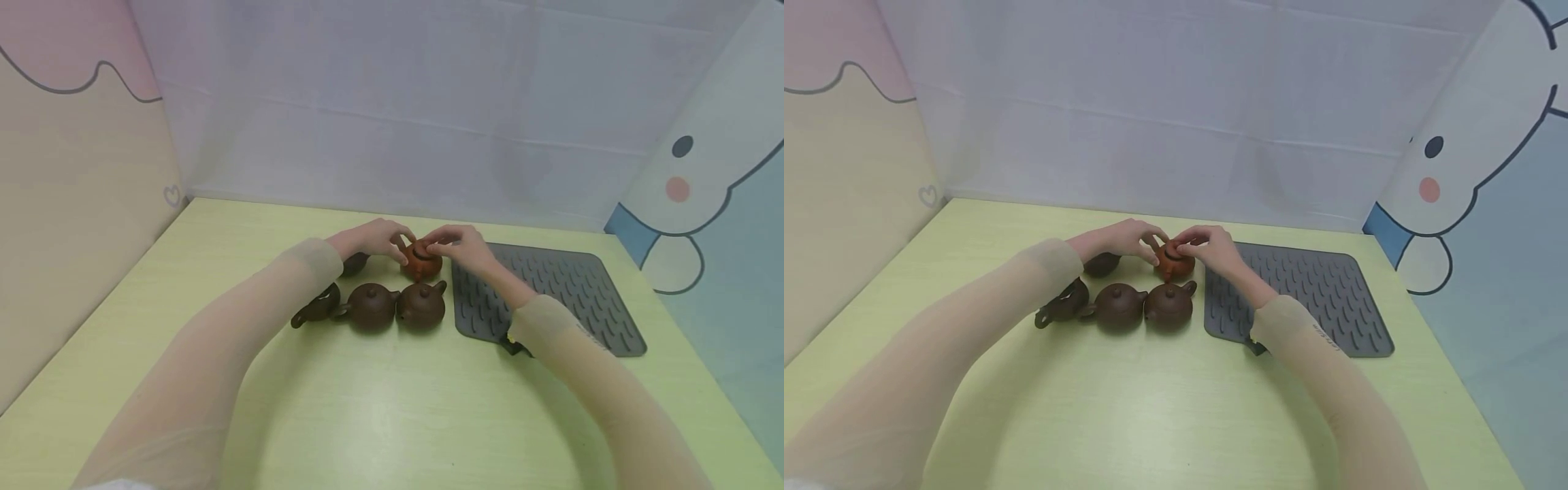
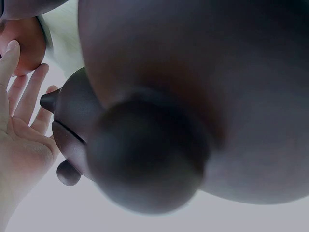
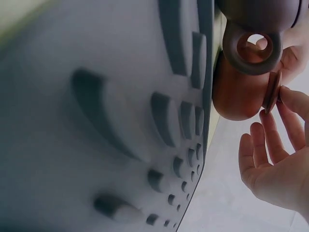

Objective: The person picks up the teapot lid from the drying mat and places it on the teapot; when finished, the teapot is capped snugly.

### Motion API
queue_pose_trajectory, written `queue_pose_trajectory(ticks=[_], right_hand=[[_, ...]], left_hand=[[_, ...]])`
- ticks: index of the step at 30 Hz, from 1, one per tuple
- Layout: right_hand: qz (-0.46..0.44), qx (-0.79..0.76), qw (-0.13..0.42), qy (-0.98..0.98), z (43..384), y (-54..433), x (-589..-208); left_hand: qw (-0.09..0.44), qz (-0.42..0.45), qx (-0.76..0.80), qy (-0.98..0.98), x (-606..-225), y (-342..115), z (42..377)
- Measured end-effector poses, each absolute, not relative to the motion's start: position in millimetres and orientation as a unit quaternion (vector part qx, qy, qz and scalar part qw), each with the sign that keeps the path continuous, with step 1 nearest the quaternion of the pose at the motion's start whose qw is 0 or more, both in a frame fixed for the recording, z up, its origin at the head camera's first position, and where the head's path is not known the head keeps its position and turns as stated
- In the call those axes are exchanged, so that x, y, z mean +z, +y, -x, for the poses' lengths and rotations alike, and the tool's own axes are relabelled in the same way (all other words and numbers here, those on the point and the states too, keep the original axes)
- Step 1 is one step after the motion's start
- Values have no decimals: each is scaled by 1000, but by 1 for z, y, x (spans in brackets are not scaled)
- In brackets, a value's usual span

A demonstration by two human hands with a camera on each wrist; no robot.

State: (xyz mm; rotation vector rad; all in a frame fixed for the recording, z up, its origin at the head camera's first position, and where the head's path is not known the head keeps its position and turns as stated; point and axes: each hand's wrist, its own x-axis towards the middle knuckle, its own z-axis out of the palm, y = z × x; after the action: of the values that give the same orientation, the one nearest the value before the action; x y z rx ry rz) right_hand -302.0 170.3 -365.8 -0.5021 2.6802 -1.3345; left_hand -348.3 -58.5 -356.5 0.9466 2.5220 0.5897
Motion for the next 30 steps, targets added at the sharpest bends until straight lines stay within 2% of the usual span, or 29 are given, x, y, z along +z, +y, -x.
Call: queue_pose_trajectory(ticks=[30], right_hand=[[159, -392, 32, 906, 304, 164, -377]], left_hand=[[181, -336, 203, 902, -361, -61, 353]])
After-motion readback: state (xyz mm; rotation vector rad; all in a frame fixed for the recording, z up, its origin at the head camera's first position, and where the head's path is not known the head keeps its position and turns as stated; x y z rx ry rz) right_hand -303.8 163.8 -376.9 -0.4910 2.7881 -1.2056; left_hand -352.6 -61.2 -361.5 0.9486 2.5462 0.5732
